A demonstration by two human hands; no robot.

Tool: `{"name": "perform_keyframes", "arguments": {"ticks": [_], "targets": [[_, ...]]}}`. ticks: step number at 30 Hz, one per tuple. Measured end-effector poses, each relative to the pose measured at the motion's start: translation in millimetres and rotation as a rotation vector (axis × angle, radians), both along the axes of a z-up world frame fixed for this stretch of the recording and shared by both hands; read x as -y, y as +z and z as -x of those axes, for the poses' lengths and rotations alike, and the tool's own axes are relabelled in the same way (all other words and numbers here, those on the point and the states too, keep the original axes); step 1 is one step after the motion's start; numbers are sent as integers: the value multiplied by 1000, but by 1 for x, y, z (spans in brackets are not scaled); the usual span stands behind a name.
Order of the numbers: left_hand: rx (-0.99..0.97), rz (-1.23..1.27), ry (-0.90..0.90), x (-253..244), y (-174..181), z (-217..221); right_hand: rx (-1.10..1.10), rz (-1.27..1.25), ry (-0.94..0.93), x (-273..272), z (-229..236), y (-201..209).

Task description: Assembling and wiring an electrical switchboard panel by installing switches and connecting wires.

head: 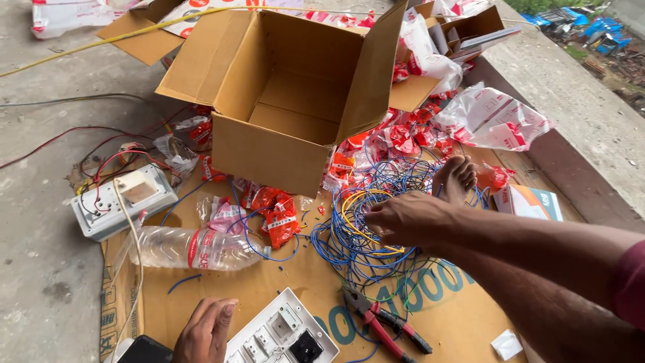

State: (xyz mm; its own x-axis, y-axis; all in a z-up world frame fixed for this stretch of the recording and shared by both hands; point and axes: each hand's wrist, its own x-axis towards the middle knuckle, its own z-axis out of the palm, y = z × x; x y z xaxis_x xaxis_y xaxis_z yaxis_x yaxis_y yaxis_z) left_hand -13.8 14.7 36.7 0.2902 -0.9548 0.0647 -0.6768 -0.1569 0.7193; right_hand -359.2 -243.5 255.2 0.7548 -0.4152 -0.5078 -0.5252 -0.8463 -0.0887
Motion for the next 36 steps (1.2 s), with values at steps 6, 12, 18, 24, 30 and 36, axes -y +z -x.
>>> {"name": "perform_keyframes", "arguments": {"ticks": [6,12,18,24,30,36], "targets": [[-28,-14,-5,0,22,7,459,-6,-45,-2,-10,-56],[-49,5,4,1,34,13,635,-342,-505,27,-18,-62],[-34,87,64,-3,50,22,908,-141,-709,65,0,4],[-70,10,134,2,70,38,440,385,-329,58,20,49],[-5,149,52,23,97,72,198,306,-464,61,33,29],[496,146,-87,82,68,96,304,139,-315,73,44,11]]}}
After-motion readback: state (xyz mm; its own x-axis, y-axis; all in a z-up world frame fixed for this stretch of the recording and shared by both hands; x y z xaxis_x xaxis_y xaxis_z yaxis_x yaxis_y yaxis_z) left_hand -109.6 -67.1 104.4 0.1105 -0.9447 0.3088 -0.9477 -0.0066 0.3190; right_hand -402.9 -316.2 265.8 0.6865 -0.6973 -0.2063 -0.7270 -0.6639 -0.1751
